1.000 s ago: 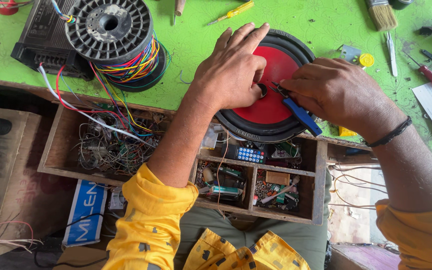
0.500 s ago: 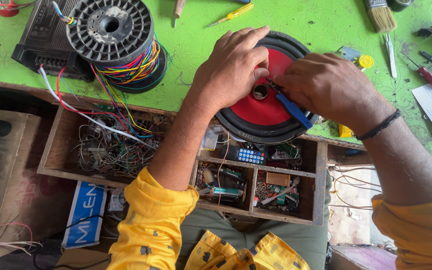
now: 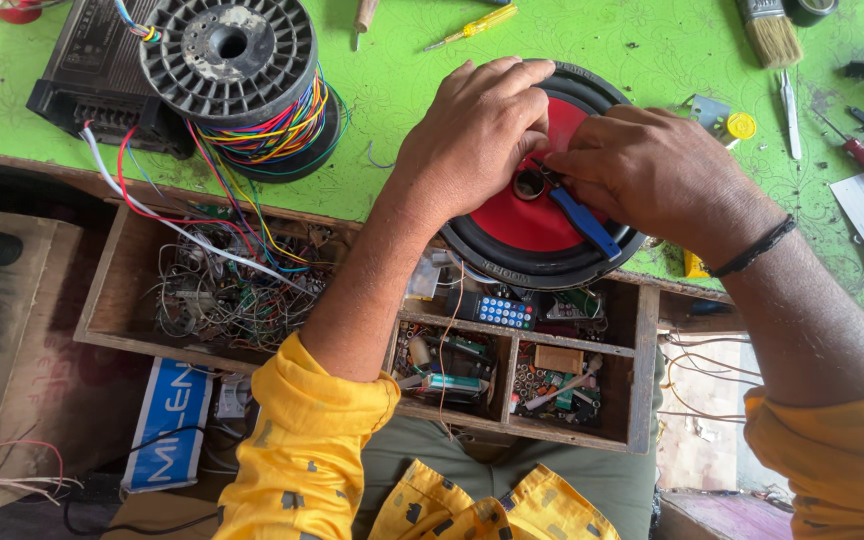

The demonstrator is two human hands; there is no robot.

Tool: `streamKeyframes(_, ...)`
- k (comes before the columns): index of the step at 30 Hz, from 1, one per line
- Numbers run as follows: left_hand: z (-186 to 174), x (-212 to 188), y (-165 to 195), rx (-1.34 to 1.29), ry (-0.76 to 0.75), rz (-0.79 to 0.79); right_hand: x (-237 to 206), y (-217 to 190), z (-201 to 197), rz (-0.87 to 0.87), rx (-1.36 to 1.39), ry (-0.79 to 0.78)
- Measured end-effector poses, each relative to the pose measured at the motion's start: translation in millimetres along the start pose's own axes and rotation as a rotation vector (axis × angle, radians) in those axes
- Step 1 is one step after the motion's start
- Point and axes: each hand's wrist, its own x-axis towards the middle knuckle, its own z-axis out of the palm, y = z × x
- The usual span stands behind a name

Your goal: The person uses pliers to repeatedly press and adjust a small metal ring around the voice coil area of a red-cone speaker. The speaker remains on the workbench throughout the clip.

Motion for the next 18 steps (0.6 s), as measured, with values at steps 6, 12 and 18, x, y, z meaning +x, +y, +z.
streamKeyframes(6, -1.3, -0.4, 1.8, 0.002, 0.020, 0.001, 0.8, -1.8, -2.2, 0.015, 0.000, -0.014)
streamKeyframes(12, -3.0, -0.6, 2.2, 0.002, 0.023, 0.018, 2.3, -4.2, -6.0, 0.014, -0.008, 0.008)
streamKeyframes(18, -3.3, -0.2, 3.0, 0.010, 0.041, 0.026, 0.6, -2.7, -10.0, 0.032, -0.020, 0.027)
